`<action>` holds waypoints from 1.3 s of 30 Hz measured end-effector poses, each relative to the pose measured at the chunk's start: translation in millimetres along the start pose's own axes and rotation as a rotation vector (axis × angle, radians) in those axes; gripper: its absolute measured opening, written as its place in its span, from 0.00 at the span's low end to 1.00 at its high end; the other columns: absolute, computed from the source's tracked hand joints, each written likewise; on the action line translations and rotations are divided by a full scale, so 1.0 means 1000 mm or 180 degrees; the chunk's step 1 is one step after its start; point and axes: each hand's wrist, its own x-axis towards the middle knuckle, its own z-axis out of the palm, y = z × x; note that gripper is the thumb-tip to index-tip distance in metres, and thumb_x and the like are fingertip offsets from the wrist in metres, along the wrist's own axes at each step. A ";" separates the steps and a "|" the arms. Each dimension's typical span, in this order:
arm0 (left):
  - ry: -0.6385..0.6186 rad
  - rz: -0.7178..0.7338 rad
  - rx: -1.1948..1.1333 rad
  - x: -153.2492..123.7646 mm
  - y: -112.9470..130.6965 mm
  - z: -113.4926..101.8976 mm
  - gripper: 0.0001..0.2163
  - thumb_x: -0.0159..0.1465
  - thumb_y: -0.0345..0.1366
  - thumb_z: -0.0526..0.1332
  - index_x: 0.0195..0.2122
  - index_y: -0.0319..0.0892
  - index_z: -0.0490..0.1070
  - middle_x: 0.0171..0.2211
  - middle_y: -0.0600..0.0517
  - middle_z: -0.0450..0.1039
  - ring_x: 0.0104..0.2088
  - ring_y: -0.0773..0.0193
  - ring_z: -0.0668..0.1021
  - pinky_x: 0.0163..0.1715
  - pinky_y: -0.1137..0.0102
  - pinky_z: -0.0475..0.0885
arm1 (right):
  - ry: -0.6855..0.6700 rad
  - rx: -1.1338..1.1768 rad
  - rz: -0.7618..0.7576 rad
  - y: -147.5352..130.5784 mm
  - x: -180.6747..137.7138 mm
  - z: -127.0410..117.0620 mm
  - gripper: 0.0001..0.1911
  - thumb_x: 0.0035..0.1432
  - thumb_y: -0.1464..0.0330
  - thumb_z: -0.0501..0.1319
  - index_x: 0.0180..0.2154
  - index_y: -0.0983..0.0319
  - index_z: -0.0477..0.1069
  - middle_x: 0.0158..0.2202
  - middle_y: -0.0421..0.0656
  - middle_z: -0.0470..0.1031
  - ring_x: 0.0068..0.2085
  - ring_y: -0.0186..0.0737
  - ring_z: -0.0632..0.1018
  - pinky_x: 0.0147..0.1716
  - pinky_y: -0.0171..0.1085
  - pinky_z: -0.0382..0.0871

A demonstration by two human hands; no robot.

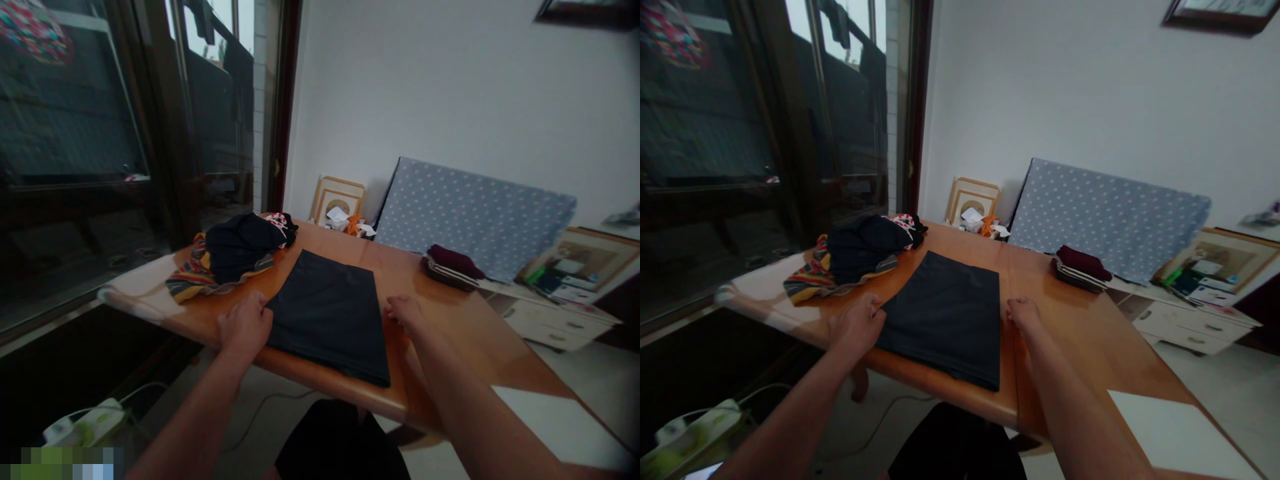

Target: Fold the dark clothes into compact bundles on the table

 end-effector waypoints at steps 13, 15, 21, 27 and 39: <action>-0.0273 0.0090 0.0491 0.003 0.001 0.013 0.21 0.65 0.53 0.53 0.42 0.42 0.74 0.43 0.38 0.78 0.47 0.38 0.76 0.46 0.47 0.63 | -0.0722 -0.0861 -0.0590 0.025 -0.080 -0.004 0.17 0.48 0.56 0.72 0.23 0.61 0.71 0.21 0.44 0.72 0.24 0.38 0.70 0.25 0.36 0.56; -0.0265 0.0163 0.0496 0.002 0.002 0.014 0.20 0.65 0.52 0.53 0.43 0.42 0.74 0.43 0.38 0.78 0.46 0.38 0.77 0.45 0.48 0.63 | -0.0507 -0.0828 -0.0793 0.030 -0.094 -0.002 0.13 0.49 0.61 0.70 0.24 0.60 0.71 0.23 0.42 0.72 0.25 0.36 0.70 0.25 0.35 0.55; -0.0226 0.0332 0.0524 -0.008 0.018 0.024 0.17 0.66 0.49 0.53 0.45 0.44 0.74 0.42 0.41 0.79 0.46 0.42 0.78 0.46 0.49 0.64 | 0.0133 -0.1058 -0.0956 0.035 -0.108 -0.014 0.08 0.55 0.66 0.60 0.25 0.61 0.69 0.24 0.41 0.72 0.26 0.36 0.70 0.25 0.34 0.53; -0.0249 0.0856 0.0441 -0.029 0.065 0.044 0.14 0.68 0.46 0.53 0.43 0.45 0.74 0.42 0.43 0.79 0.46 0.47 0.78 0.47 0.54 0.63 | 0.0622 -0.1202 -0.0901 0.060 -0.096 -0.064 0.11 0.56 0.65 0.57 0.23 0.61 0.67 0.22 0.42 0.71 0.25 0.37 0.71 0.25 0.35 0.55; -0.0576 0.1211 0.0458 -0.040 0.107 0.067 0.14 0.69 0.45 0.50 0.45 0.44 0.70 0.39 0.43 0.80 0.43 0.47 0.80 0.46 0.53 0.63 | 0.0485 -0.1546 -0.0619 0.107 -0.096 -0.122 0.11 0.59 0.61 0.58 0.27 0.59 0.66 0.26 0.44 0.74 0.29 0.40 0.74 0.28 0.35 0.57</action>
